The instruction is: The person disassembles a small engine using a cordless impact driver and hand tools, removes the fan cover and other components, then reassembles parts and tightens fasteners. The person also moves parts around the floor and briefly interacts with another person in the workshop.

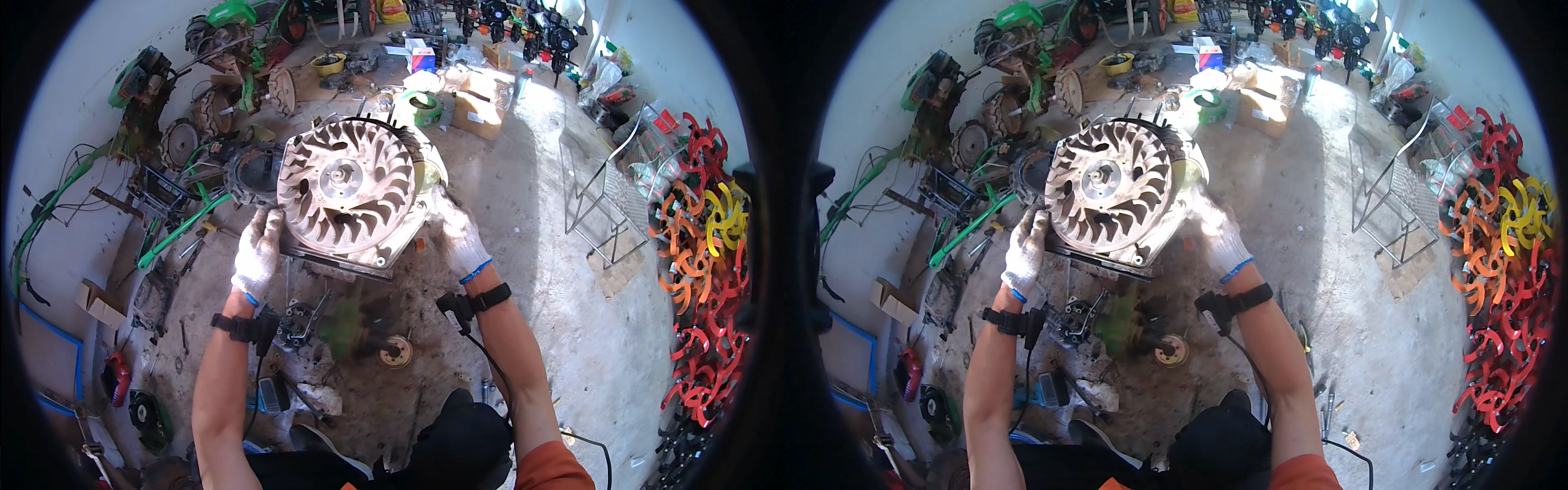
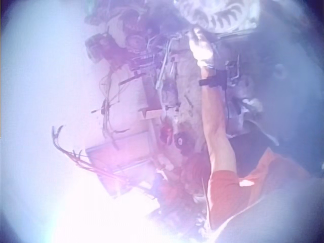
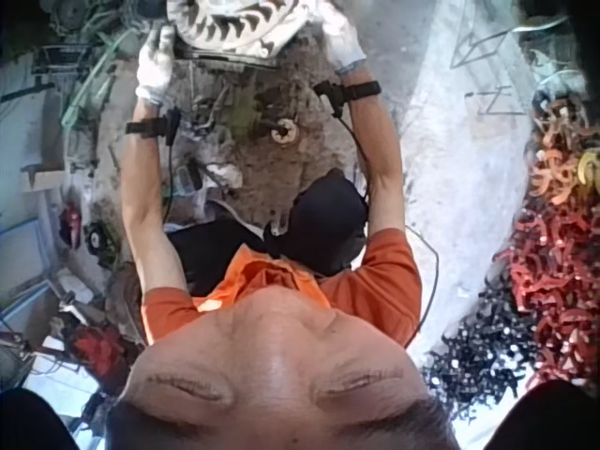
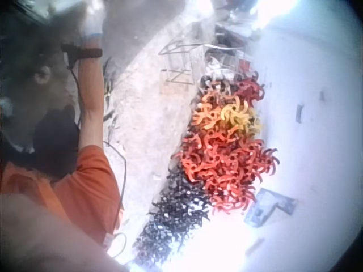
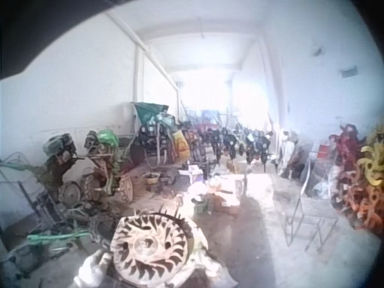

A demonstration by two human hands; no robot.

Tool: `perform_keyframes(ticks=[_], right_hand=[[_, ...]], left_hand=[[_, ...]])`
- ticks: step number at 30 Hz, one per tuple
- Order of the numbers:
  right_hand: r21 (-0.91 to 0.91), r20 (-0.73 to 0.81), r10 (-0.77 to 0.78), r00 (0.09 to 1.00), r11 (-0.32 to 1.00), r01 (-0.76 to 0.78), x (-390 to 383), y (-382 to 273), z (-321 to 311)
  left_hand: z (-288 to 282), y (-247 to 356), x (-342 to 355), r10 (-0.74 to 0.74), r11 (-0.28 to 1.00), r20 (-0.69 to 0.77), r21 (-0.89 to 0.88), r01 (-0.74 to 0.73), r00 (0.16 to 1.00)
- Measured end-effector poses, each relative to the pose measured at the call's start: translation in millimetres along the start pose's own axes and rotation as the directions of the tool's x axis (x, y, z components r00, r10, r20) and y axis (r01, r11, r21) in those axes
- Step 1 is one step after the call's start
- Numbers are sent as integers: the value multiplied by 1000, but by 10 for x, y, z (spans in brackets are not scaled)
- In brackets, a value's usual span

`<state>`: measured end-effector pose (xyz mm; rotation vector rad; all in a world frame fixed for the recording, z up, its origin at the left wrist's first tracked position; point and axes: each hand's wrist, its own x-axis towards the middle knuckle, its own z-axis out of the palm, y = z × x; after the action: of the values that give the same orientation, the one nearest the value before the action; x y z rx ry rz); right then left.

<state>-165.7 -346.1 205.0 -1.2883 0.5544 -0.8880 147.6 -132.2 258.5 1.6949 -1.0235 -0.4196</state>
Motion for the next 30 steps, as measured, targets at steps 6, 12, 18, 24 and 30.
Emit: perform_keyframes(ticks=[6, 12, 18, 24, 30], right_hand=[[72, -52, -1, 999, 997, 4, 87, 192, -169], [-231, 28, -139, 990, 963, 142, 277, 176, -248], [446, 92, 52, 994, 891, -87, 641, -177, -144], [238, 46, 99, 994, 965, -107, 735, -193, -250], [21, 141, -78, 987, 997, 76, 790, -143, -343]], left_hand=[[-22, -7, 18, 40, 998, 44, -54, -38, 998], [-30, -122, 88, 7, 951, 72, -309, 15, 997], [9, -311, 213, -14, 926, -17, -378, 6, 1000], [4, -429, 257, -75, 970, 108, -221, 97, 991], [-1, -392, 253, -77, 957, 144, -267, 114, 987]])
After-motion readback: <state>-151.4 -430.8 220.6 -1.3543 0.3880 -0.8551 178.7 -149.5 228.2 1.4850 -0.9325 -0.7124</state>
